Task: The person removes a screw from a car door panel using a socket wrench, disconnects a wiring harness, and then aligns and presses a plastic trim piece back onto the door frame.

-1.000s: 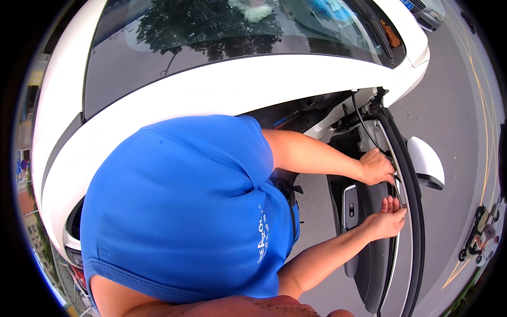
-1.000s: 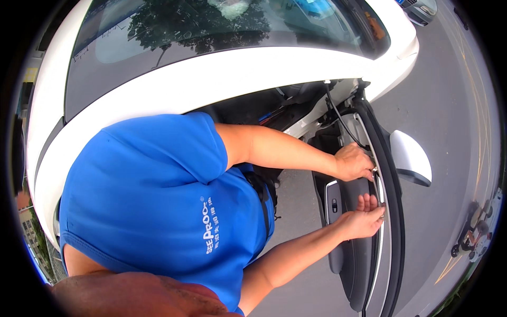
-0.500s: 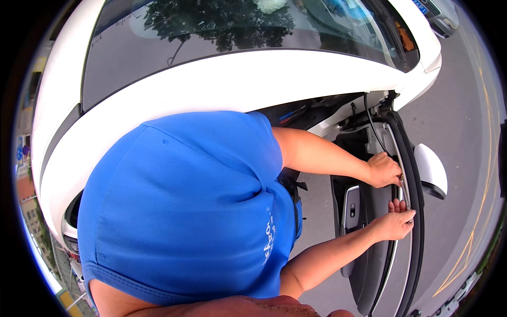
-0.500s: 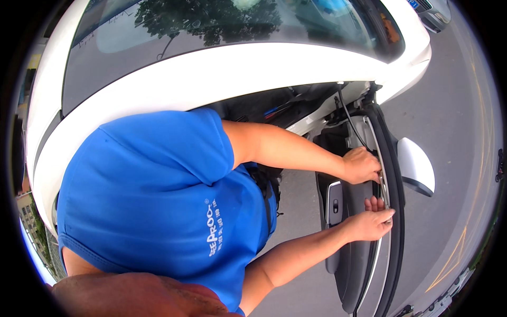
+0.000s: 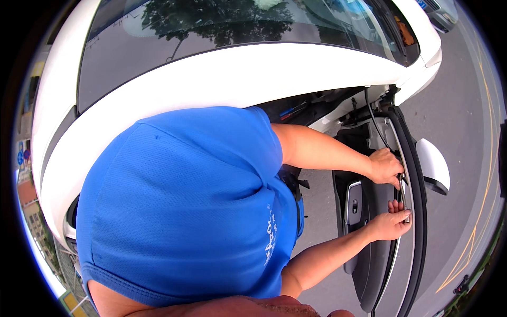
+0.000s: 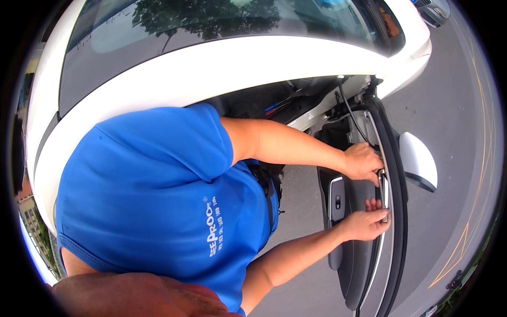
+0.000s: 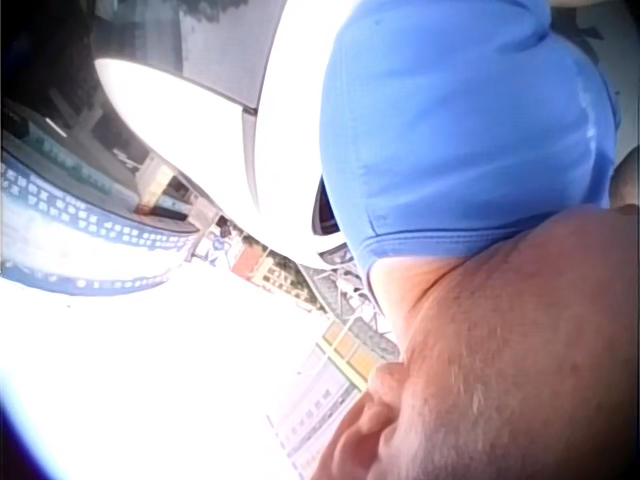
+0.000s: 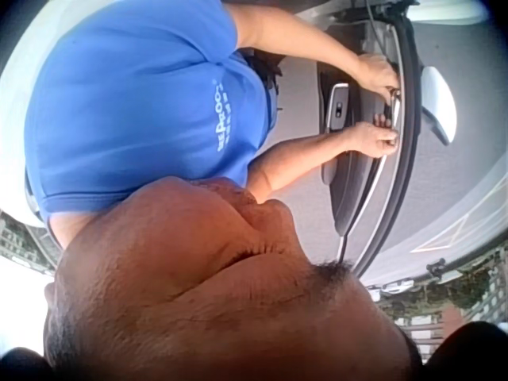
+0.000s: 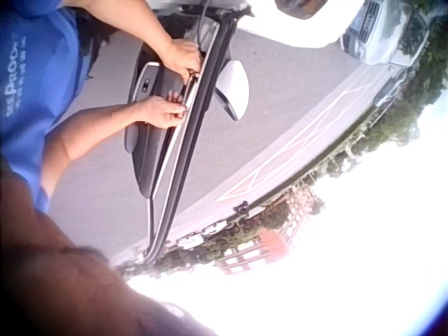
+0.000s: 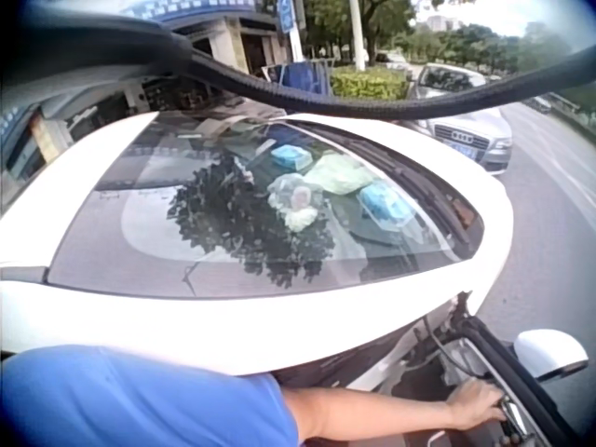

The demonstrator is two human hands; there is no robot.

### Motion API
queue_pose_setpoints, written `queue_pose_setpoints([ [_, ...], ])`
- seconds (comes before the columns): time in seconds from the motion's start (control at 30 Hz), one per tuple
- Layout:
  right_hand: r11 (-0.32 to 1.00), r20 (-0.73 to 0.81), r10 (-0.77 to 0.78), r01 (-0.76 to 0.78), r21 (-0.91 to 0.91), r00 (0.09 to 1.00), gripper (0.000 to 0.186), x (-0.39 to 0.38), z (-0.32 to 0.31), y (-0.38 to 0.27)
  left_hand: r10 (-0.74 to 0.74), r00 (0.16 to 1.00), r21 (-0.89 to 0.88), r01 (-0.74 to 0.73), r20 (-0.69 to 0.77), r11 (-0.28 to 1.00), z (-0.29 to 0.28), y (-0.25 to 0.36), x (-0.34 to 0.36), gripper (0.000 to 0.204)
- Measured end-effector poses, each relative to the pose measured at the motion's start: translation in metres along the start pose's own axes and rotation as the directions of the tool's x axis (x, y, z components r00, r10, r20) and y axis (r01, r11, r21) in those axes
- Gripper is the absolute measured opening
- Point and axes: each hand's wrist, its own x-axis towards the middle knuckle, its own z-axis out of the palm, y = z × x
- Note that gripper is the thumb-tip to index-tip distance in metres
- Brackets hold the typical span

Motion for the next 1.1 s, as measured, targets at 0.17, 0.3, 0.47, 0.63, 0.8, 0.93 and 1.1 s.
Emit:
queue_pose_setpoints([
  [0.17,0.924,0.081,-0.198,0.214,-0.317,0.977,0.019,-0.01,0.019,-0.028,-0.042,0.998,0.06,0.045,-0.042,0.997,0.011,-0.006,0.003,0.036],
  [0.3,0.847,0.105,-0.267,0.285,-0.449,0.958,0.021,-0.01,0.022,-0.029,-0.036,0.999,0.051,0.038,-0.038,0.998,0.005,0.0,0.001,0.037],
  [0.47,0.996,-0.018,-0.04,0.039,-0.074,0.999,0.023,0.003,0.006,0.0,-0.055,0.996,0.05,0.059,-0.077,0.997,0.005,0.002,0.002,0.037],
  [0.63,0.981,0.002,-0.135,0.134,-0.139,0.991,0.023,-0.002,0.008,0.0,-0.094,0.995,0.103,0.097,-0.028,0.99,0.005,0.004,0.003,0.036],
  [0.8,0.989,-0.04,-0.059,0.053,-0.137,0.997,0.022,0.004,0.008,-0.006,-0.105,0.994,0.086,0.105,-0.012,0.991,0.002,0.005,0.007,0.035],
  [0.93,0.989,-0.048,-0.068,0.061,-0.137,0.997,0.021,0.004,0.007,-0.008,-0.056,0.996,-0.154,0.066,0.067,0.986,-0.01,-0.001,0.005,0.034],
  [1.1,0.99,-0.062,-0.074,0.066,-0.123,0.995,0.021,-0.001,0.01,-0.004,-0.103,0.994,-0.201,0.108,0.035,0.974,-0.007,-0.004,0.002,0.034],
])
